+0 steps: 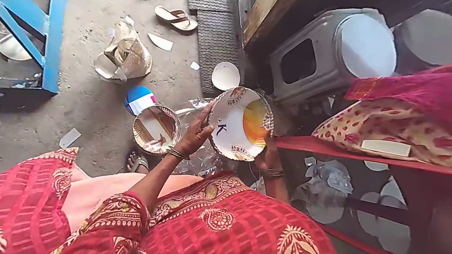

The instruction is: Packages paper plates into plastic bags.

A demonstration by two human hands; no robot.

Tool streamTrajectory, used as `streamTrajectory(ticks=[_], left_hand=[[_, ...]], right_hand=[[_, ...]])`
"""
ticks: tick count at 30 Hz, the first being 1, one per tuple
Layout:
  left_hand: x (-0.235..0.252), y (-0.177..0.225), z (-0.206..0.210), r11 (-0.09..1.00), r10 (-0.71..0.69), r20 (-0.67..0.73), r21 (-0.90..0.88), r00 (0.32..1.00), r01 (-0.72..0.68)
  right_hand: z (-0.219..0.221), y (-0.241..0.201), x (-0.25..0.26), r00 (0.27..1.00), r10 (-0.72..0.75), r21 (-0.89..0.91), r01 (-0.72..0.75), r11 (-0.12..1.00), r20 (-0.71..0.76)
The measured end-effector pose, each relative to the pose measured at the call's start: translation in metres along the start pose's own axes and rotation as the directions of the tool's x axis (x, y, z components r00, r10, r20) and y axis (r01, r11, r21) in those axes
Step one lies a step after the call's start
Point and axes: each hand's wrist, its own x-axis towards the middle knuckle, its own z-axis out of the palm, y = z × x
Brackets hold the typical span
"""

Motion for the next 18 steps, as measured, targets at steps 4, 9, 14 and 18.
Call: streamTrajectory(ticks=[4, 9, 14, 18], left_hand=[[-0.002, -0.009, 0.002, 0.989, -0.149, -0.116, 0.006, 0.982, 0.151], [-0.003, -0.037, -0.002, 0.970, -0.222, -0.395, -0.001, 0.891, 0.242], [-0.006, -0.038, -0.008, 0.966, -0.239, -0.449, -0.022, 0.861, 0.257], [-0.011, -0.037, -0.006, 0.963, -0.261, -0.362, -0.039, 0.895, 0.266]], right_hand=[[0.008, -0.015, -0.011, 0.999, 0.029, -0.168, -0.035, 0.985, -0.037], [0.041, -0.016, -0.031, 0.998, -0.020, -0.417, 0.047, 0.907, 0.067], [0.034, -0.024, -0.028, 0.983, 0.080, -0.374, -0.012, 0.927, 0.168], [0.024, -0.041, -0.020, 0.968, 0.224, -0.273, -0.187, 0.944, 0.110]])
